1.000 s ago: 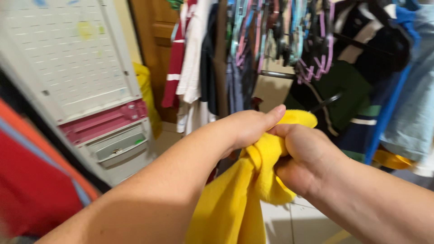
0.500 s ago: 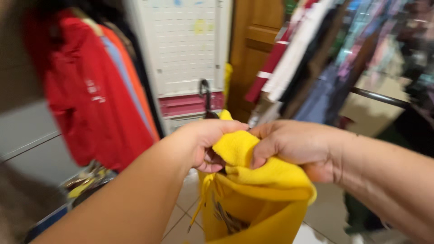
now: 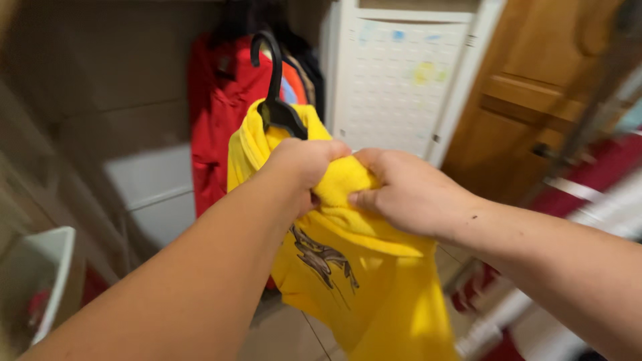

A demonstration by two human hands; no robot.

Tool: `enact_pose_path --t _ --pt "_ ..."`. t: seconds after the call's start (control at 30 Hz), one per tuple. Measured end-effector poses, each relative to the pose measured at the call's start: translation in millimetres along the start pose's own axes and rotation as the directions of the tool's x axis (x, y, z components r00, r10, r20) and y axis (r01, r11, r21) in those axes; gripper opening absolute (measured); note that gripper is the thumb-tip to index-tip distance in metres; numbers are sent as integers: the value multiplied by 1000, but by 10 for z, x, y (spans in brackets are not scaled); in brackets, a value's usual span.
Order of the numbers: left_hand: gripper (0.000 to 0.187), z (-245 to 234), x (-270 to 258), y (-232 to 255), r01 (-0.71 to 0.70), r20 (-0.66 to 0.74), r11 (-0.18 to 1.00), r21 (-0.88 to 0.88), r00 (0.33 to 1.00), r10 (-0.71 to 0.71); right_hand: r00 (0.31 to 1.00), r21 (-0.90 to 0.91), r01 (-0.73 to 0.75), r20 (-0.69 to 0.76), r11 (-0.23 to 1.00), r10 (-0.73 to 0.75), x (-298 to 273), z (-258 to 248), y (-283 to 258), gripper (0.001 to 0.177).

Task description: The person removes various garments from a metal clothes rack and hangs them inside a white plastic wardrobe. The person handles pants, shirts, and hoodies one by one, placing them on the wardrobe's internal rod.

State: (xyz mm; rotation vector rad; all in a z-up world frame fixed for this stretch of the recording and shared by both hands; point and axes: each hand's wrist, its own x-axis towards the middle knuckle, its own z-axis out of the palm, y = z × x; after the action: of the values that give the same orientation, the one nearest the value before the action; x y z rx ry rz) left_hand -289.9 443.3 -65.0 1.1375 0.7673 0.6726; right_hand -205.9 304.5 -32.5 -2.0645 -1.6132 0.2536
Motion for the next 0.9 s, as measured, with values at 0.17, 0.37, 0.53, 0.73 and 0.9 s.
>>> enact_pose_path --t 0.17,0.37,0.53,0.73,0.9 --pt "36 -452 476 491 -112 -92 993 36 989 115 995 74 36 -100 997 -28 857 133 -272 37" --pt "50 -964 943 777 -233 -18 969 77 972 235 992 275 8 -127 961 28 1826 398 -412 29" --pt "80 -1176 1234 739 -197 -174 747 636 906 387 999 679 -43 24 733 37 2552 627 -458 23" --pt "106 -1442 1648 624 -140 -245 688 712 869 430 996 756 -85 63 649 56 3235 809 -590 22" --pt "106 -1624 1880 497 -242 -171 687 685 863 475 994 728 -106 66 678 84 3690 941 -683 25"
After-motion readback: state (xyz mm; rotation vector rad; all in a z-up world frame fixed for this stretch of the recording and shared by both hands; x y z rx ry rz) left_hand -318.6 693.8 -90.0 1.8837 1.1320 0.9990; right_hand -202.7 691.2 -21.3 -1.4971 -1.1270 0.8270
